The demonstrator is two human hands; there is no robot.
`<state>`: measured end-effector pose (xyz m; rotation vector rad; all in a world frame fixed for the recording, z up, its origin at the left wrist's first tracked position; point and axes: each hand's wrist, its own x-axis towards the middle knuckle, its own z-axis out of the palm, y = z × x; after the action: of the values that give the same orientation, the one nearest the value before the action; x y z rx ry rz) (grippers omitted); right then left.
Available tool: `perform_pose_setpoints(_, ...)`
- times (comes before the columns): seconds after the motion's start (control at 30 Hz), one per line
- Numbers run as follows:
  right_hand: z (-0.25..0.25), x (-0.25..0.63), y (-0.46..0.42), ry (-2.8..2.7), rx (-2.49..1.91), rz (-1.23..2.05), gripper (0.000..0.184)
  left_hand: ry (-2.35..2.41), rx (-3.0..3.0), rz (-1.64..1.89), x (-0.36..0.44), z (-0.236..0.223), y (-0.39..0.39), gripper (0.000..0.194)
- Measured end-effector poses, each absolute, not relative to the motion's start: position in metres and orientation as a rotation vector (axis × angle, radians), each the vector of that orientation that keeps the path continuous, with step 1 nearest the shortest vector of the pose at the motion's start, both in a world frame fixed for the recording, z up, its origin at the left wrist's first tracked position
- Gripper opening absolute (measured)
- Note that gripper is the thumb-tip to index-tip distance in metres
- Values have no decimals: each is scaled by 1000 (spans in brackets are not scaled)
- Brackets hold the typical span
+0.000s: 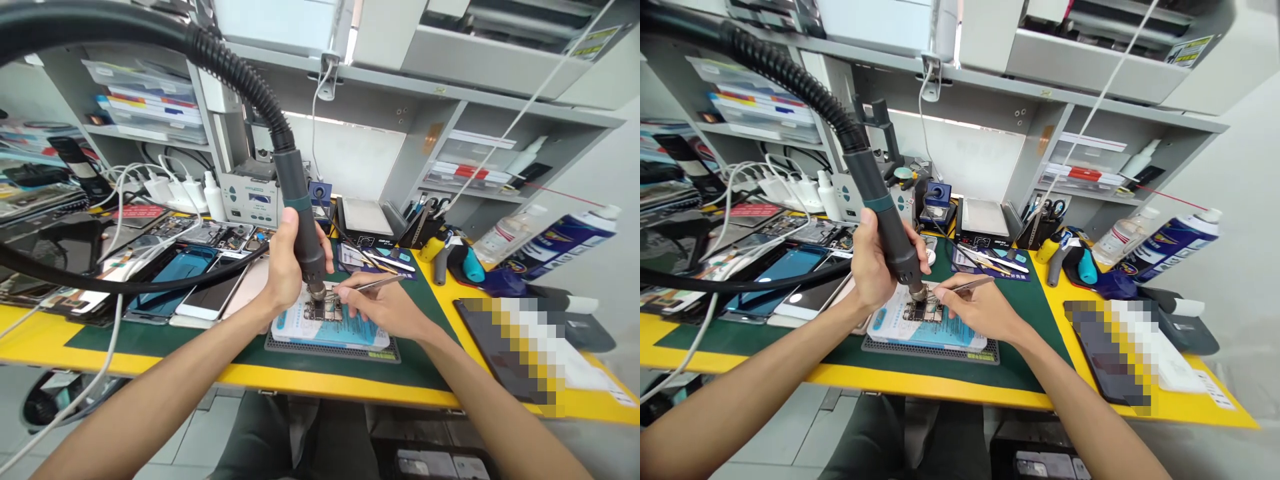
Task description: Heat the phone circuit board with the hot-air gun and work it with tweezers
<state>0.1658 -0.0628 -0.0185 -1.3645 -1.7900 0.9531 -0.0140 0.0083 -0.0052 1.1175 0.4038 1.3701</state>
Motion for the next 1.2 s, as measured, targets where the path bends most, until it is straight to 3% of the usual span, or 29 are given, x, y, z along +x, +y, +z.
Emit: perform_pose_setpoints(1.2,-20,166,-62,-1750,-1340,1025,42,408,1163,1375,-16,-4,3,65)
